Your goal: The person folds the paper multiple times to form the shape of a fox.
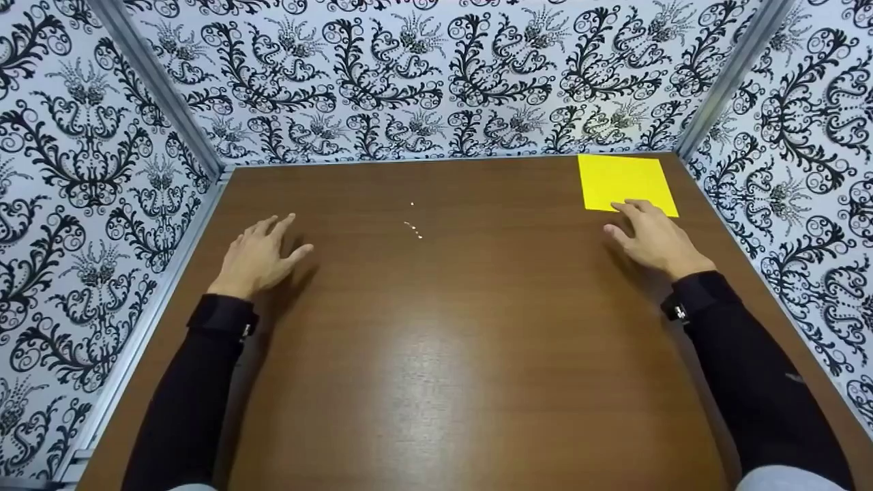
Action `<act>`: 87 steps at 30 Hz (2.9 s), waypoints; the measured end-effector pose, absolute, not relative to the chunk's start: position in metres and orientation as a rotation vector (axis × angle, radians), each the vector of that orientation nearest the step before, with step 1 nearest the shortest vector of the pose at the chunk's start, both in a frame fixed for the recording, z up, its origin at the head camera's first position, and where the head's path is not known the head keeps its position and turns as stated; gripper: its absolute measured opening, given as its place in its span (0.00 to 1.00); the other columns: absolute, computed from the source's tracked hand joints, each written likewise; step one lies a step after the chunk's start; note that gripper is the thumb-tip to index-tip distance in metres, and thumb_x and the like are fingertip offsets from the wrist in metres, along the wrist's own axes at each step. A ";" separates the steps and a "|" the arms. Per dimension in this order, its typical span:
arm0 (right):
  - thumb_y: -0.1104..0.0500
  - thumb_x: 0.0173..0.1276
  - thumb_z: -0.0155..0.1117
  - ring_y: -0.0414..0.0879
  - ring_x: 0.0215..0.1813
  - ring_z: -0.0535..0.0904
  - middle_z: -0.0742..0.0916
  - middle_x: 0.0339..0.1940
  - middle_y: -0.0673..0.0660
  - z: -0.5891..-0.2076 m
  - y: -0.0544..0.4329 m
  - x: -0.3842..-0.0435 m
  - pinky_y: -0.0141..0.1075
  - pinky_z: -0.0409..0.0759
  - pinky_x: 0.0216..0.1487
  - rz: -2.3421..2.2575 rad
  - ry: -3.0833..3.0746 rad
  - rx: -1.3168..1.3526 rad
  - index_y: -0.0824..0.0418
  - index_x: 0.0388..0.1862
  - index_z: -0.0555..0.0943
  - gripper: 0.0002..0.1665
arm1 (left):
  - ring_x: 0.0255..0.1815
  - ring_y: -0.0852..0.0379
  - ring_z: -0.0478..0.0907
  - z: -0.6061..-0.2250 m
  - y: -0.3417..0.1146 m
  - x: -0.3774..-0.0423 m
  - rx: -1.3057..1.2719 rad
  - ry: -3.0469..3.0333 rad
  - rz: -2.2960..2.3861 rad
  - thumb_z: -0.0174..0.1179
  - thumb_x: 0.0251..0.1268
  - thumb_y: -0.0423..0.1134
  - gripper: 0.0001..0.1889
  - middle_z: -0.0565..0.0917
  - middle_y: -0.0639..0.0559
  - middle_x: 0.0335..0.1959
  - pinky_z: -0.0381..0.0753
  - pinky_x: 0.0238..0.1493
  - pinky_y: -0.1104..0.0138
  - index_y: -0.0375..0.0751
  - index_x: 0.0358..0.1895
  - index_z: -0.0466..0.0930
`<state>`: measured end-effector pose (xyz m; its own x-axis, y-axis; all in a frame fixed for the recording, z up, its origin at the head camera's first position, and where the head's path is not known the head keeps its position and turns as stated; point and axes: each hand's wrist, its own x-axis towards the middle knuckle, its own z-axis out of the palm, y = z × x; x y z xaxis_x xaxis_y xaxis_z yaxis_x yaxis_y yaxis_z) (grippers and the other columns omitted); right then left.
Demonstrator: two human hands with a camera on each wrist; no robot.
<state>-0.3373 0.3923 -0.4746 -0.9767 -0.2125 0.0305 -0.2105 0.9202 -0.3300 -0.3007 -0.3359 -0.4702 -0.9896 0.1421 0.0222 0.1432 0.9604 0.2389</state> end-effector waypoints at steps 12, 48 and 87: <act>0.45 0.95 0.58 0.80 0.91 0.61 0.69 0.88 0.84 -0.475 0.401 -0.367 0.76 0.59 0.93 -0.523 3.018 -0.270 0.73 0.91 0.66 0.43 | 0.90 0.16 0.62 -0.471 -0.320 -0.303 -0.260 -3.085 -0.389 0.54 0.93 0.66 0.46 0.64 0.22 0.91 0.62 0.90 0.25 0.41 0.96 0.56; 0.55 0.92 0.62 0.83 0.79 0.76 0.84 0.75 0.85 -0.485 0.391 -0.392 0.73 0.72 0.86 -0.439 3.056 -0.448 0.81 0.77 0.80 0.31 | 0.93 0.23 0.61 -0.468 -0.263 -0.315 -0.386 -3.041 -0.430 0.55 0.94 0.63 0.42 0.66 0.27 0.92 0.55 0.94 0.25 0.46 0.96 0.59; 0.56 0.87 0.72 0.63 0.65 0.88 0.93 0.63 0.66 -0.486 0.244 -0.332 0.61 0.90 0.72 -0.448 3.005 -0.861 0.63 0.66 0.94 0.18 | 0.89 0.28 0.72 -0.472 -0.181 -0.318 -0.631 -2.965 -0.446 0.63 0.90 0.56 0.34 0.76 0.33 0.87 0.76 0.87 0.33 0.43 0.88 0.75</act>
<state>-0.3324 0.2440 -0.4863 -0.8512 -0.5166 0.0924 -0.5211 0.8110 -0.2658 -0.3185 -0.1807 -0.4720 -0.9123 0.3866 0.1352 0.4093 0.8729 0.2655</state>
